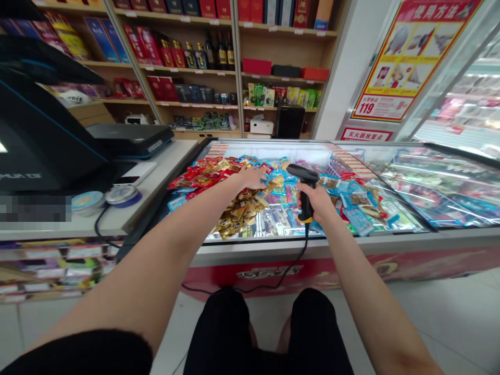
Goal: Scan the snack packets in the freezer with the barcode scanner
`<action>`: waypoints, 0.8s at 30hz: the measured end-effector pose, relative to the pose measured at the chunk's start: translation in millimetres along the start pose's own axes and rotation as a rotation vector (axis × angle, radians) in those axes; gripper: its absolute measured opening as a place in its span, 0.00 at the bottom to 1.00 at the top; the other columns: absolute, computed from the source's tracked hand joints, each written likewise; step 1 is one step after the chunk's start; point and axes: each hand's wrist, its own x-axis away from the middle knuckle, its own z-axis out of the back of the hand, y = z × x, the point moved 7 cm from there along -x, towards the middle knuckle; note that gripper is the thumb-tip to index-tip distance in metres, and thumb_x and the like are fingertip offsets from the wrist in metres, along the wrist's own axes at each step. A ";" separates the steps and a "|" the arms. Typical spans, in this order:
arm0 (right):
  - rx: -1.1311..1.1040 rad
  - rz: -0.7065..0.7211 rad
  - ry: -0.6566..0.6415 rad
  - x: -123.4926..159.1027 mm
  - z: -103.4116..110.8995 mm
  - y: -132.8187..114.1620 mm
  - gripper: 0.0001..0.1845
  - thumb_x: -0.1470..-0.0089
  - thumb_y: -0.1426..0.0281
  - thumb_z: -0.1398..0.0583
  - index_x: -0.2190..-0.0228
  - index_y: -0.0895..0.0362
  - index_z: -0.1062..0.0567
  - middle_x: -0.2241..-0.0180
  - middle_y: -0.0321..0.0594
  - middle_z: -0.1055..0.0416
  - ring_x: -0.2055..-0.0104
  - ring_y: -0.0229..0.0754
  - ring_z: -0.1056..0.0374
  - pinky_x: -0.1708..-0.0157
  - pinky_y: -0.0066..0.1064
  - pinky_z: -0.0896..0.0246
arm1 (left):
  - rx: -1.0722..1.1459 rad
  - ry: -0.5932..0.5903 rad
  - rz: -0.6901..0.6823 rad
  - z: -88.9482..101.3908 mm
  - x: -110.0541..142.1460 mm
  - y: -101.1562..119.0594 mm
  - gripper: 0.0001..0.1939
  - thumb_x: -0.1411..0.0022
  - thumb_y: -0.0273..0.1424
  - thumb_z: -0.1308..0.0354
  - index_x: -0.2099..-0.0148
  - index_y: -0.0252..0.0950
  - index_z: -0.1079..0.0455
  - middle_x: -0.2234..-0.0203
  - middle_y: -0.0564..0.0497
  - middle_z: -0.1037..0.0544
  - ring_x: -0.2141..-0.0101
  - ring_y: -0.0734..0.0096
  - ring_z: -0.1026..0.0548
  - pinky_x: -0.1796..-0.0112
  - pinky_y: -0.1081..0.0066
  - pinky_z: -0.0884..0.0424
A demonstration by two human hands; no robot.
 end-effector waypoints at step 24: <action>0.032 -0.065 -0.006 27.0 -12.9 1.6 0.12 0.52 0.69 0.32 0.74 0.55 0.32 0.84 0.32 0.33 0.85 0.35 0.38 0.86 0.27 0.40 | 0.092 0.325 0.352 10.0 65.4 3.5 0.29 0.37 0.40 0.39 0.37 0.34 0.30 0.41 0.36 0.24 0.40 0.47 0.29 0.38 0.55 0.38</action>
